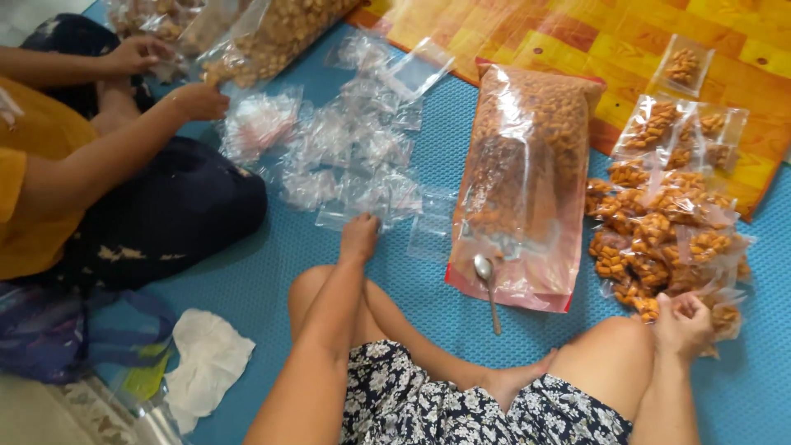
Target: Packaging small snacks into individual plastic bags using a spoon
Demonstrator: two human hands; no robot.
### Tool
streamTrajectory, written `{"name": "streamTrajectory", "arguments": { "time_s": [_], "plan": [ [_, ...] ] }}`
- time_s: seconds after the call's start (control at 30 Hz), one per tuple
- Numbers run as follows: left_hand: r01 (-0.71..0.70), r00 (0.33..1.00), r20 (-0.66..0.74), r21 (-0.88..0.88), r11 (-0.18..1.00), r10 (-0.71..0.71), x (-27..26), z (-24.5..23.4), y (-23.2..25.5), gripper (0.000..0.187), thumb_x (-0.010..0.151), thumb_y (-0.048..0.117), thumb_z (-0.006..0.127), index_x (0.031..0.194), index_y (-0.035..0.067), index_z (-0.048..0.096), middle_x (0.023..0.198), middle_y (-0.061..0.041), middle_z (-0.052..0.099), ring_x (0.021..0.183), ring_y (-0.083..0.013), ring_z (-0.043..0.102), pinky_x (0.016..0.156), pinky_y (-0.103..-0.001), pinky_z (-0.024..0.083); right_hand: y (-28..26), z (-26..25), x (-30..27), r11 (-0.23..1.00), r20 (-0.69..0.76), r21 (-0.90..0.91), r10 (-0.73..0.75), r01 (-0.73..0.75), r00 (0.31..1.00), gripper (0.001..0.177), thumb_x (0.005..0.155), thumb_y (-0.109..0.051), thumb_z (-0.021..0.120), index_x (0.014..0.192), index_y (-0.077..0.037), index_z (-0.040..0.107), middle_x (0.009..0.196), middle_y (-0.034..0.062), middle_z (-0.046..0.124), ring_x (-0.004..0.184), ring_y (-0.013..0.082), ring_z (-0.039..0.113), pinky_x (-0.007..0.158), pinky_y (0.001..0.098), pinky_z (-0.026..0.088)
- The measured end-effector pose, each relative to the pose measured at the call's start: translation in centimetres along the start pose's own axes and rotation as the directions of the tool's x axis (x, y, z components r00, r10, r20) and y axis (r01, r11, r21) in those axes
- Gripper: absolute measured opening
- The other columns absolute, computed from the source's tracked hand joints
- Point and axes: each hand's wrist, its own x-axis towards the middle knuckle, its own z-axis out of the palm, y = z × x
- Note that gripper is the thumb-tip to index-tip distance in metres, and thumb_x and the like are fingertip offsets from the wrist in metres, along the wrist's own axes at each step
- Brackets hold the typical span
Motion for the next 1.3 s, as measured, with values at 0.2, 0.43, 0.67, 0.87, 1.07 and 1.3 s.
{"name": "streamTrajectory", "arguments": {
  "time_s": [0.2,0.43,0.67,0.87,1.07,1.3],
  "plan": [
    [0.005,0.993,0.114,0.23,0.973,-0.032,0.0,0.8,-0.1,0.012,0.089,0.021,0.059,0.083,0.024,0.069,0.088,-0.003,0.073,0.087,-0.0316,0.067,0.075,-0.048,0.049,-4.6,-0.5,-1.3,0.984,-0.037,-0.078,-0.162,0.159,0.986,0.045,0.098,-0.006,0.08,0.135,0.011,0.061,0.114,0.0262,0.071,0.086,0.0303,0.071,0.076,0.0365,0.056],
    [0.307,0.947,0.012,-0.332,0.892,-0.322,0.0,-3.4,2.0,0.008,0.091,0.027,0.073,0.093,0.021,0.077,0.101,-0.006,0.072,0.098,-0.0308,0.066,0.079,-0.049,0.05,-9.9,-1.7,-2.7,0.931,-0.083,-0.275,-0.27,0.239,0.959,0.043,0.098,-0.013,0.082,0.135,0.007,0.07,0.101,0.0189,0.071,0.084,0.0304,0.067,0.077,0.0423,0.055],
    [0.212,0.896,0.121,-0.962,0.173,-0.428,-2.6,-8.5,6.6,0.02,0.088,0.021,0.08,0.088,0.016,0.06,0.088,-0.002,0.071,0.08,-0.0132,0.068,0.074,-0.029,0.057,-16.0,-2.0,-4.7,0.873,-0.083,-0.176,-0.474,0.455,0.877,0.031,0.104,-0.004,0.075,0.128,0.014,0.068,0.113,0.024,0.065,0.1,0.0377,0.062,0.09,0.0501,0.052],
    [0.303,0.93,0.359,-0.875,-0.379,-0.084,-7.3,-14.2,18.2,0.02,0.091,0.009,0.075,0.093,0.015,0.056,0.115,-0.02,0.075,0.096,-0.0292,0.077,0.081,-0.038,0.064,-25.4,-1.2,-9.9,0.924,0.437,0.354,-0.299,0.144,0.848,0.031,0.098,-0.01,0.058,0.127,-0.008,0.047,0.141,0.0281,0.059,0.099,0.0335,0.067,0.089,0.0429,0.055],
    [0.462,0.875,0.462,-0.704,-0.539,0.145,-11.1,-12.8,23.3,0.046,0.089,-0.005,0.073,0.126,0.01,0.052,0.116,-0.018,0.075,0.095,-0.0282,0.077,0.08,-0.037,0.067,-33.5,0.2,-16.3,0.97,0.762,0.225,-0.113,-0.096,0.637,0.057,0.08,-0.027,0.084,0.133,-0.01,0.067,0.101,0.0183,0.078,0.09,0.0293,0.075,0.084,0.0426,0.059],
    [0.588,0.808,0.509,-0.661,-0.466,0.297,-13.6,-9.7,22.7,0.052,0.085,-0.008,0.076,0.133,0.005,0.06,0.117,-0.013,0.075,0.101,-0.0236,0.075,0.084,-0.038,0.066,-27.3,4.3,-19.0,0.899,0.809,0.294,-0.054,-0.324,0.585,0.009,0.088,-0.013,0.079,0.091,-0.005,0.082,0.066,0.0045,0.073,0.063,0.008,0.062,0.062,0.0232,0.054]
  ]
}}
